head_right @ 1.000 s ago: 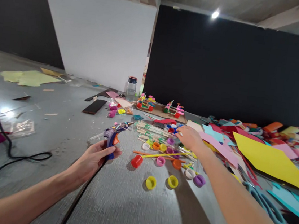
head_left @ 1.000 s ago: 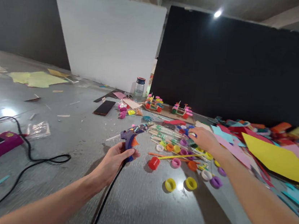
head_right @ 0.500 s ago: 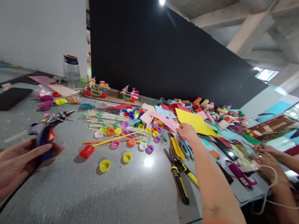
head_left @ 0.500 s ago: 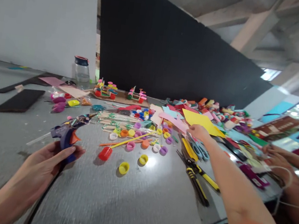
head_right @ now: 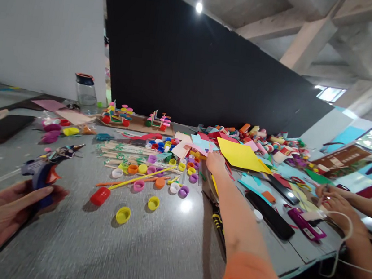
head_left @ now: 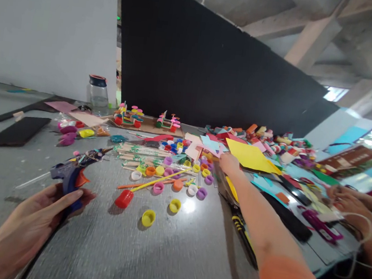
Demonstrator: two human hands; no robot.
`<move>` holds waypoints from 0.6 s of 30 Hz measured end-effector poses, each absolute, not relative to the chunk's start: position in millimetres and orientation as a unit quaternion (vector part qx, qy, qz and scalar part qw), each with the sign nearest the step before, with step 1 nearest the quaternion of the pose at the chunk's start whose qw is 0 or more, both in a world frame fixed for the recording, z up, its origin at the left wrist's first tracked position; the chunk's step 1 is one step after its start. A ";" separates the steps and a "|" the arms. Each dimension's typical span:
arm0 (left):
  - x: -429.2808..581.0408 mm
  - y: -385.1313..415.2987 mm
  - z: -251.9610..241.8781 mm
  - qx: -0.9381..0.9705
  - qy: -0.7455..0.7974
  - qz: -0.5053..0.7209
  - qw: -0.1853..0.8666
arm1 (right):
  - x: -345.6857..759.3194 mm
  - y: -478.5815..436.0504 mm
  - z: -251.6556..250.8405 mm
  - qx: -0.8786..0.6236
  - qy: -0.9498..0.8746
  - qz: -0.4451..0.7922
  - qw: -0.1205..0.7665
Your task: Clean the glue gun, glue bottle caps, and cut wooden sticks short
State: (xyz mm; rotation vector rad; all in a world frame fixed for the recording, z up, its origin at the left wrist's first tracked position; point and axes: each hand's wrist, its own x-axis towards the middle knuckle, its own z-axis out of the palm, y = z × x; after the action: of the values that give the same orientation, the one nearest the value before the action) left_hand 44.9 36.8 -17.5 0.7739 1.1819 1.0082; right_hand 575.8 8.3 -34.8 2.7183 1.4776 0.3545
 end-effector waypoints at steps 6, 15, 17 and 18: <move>40.4 40.8 -24.6 0.338 0.526 0.437 0.646 | 584.1 26.6 -19.1 0.890 0.449 0.083 -0.020; 25.2 56.4 -57.8 0.332 0.519 0.450 0.647 | 602.0 95.3 -11.8 0.925 0.366 0.045 -0.091; 24.8 55.5 -57.6 0.324 0.511 0.439 0.664 | 600.6 104.2 -12.7 0.927 0.356 0.046 -0.109; 25.1 54.5 -56.3 0.320 0.511 0.432 0.671 | 599.2 107.4 -12.8 0.927 0.353 0.048 -0.119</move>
State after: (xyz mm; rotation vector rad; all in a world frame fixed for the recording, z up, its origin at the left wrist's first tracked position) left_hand 25.1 54.5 -56.3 0.7218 1.1505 0.9741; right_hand 599.2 107.4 -12.8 3.1543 1.2027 0.1633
